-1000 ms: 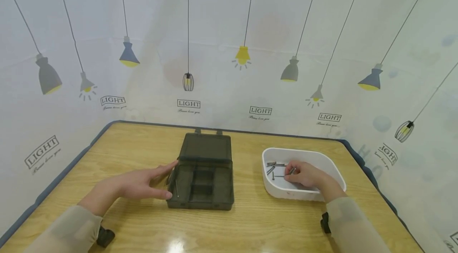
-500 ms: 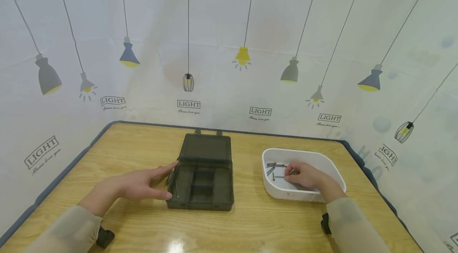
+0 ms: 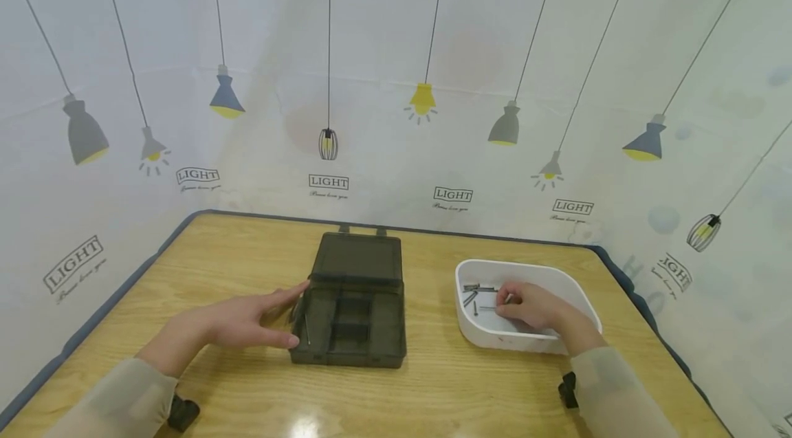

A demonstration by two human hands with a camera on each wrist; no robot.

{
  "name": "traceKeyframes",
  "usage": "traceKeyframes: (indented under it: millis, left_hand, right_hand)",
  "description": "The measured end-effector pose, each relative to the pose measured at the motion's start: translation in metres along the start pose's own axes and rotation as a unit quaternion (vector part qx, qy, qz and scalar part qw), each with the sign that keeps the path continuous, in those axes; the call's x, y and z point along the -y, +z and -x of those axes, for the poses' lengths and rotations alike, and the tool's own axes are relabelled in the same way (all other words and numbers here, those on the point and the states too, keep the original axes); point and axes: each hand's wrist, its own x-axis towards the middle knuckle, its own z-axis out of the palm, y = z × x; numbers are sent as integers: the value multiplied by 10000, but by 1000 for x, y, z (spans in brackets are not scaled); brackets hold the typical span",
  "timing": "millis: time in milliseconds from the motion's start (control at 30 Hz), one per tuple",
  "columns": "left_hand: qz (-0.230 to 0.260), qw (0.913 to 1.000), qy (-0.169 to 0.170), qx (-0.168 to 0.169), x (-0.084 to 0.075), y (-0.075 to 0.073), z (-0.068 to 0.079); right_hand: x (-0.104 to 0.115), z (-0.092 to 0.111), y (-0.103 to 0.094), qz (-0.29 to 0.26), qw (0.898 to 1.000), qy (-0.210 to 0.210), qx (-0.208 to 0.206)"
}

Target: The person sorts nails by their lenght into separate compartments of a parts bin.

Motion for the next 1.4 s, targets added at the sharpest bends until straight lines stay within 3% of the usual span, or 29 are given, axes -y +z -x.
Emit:
traceKeyframes:
  millis: [200, 700, 1067, 1400]
  left_hand:
    - [-12, 10000, 2, -2, 1, 0, 0]
    - [27, 10000, -39, 28, 1, 0, -1]
    - [0, 10000, -22, -4, 0, 1, -1]
    - [-18, 10000, -21, -20, -1, 0, 1]
  right_hand:
    - [0, 1, -4, -194, 9998, 39, -32]
    - [7, 8, -12, -1118, 9914, 362, -578]
    - [9, 10, -11, -1406, 9881, 39, -620]
    - [30, 14, -13, -1785, 9804, -193, -806]
